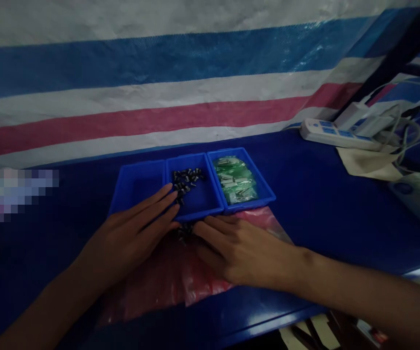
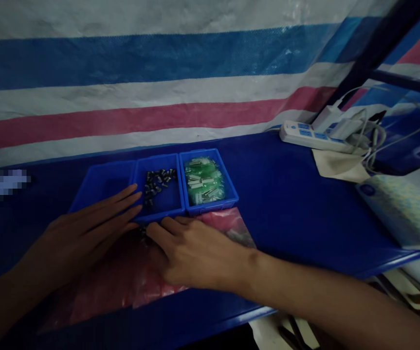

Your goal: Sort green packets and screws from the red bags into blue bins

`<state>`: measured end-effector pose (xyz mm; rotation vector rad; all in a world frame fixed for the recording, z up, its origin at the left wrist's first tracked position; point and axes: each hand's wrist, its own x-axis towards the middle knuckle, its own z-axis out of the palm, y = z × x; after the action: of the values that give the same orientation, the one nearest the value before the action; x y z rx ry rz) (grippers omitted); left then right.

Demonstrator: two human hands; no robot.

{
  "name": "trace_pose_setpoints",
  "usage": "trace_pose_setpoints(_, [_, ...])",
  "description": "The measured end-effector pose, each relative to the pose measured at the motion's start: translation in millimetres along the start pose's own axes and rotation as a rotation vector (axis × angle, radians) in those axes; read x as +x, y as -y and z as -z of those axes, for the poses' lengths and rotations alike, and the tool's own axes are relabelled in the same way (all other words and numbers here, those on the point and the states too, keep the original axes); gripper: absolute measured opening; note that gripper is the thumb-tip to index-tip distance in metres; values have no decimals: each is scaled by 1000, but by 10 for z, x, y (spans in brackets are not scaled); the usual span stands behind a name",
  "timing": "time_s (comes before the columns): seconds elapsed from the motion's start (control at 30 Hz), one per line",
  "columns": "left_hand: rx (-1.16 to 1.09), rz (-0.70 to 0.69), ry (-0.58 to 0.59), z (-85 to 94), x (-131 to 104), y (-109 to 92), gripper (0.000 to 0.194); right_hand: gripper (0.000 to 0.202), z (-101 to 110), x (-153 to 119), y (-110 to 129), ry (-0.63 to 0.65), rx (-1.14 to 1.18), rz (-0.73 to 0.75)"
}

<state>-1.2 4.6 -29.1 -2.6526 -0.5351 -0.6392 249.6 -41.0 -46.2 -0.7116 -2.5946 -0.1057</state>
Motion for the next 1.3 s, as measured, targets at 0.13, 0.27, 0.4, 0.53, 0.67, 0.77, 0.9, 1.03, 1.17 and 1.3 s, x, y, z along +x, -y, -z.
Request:
trace_pose_setpoints(0.13, [-1,-7,-3,-5,8,-1,25,15,19,-36,-84,1,-12,92])
trace_pose_setpoints(0.27, [-42,7,6,-15,6,-5,27,25,62,-63,-112,-92,77,126])
trace_pose_setpoints(0.4, [-51,-1,5,-12,10,-15,26,25,146,-63,-84,-192,408,-116])
trace_pose_setpoints(0.53, [-32,-10,2,-11,9,-16,24,9,215,-48,-79,-184,662,-208])
trace_pose_setpoints(0.67, [-22,-11,9,-4,-1,-12,23,29,247,-7,-64,-84,1029,-493])
trace_pose_setpoints(0.77, [-10,14,24,6,-5,-24,24,32,264,13,-46,-133,1339,-704])
trace_pose_setpoints(0.9, [-4,34,33,5,2,-39,24,34,286,-39,-55,-389,1165,-722])
trace_pose_setpoints(1.03, [-41,38,-4,-17,1,-30,25,24,233,-111,-92,-327,398,-196])
trace_pose_setpoints(1.17, [-44,69,19,-1,16,-47,23,28,95,-87,-89,1,-62,161])
trace_pose_setpoints(1.3, [-48,111,28,34,53,-90,25,26,13,-43,-49,51,-159,191])
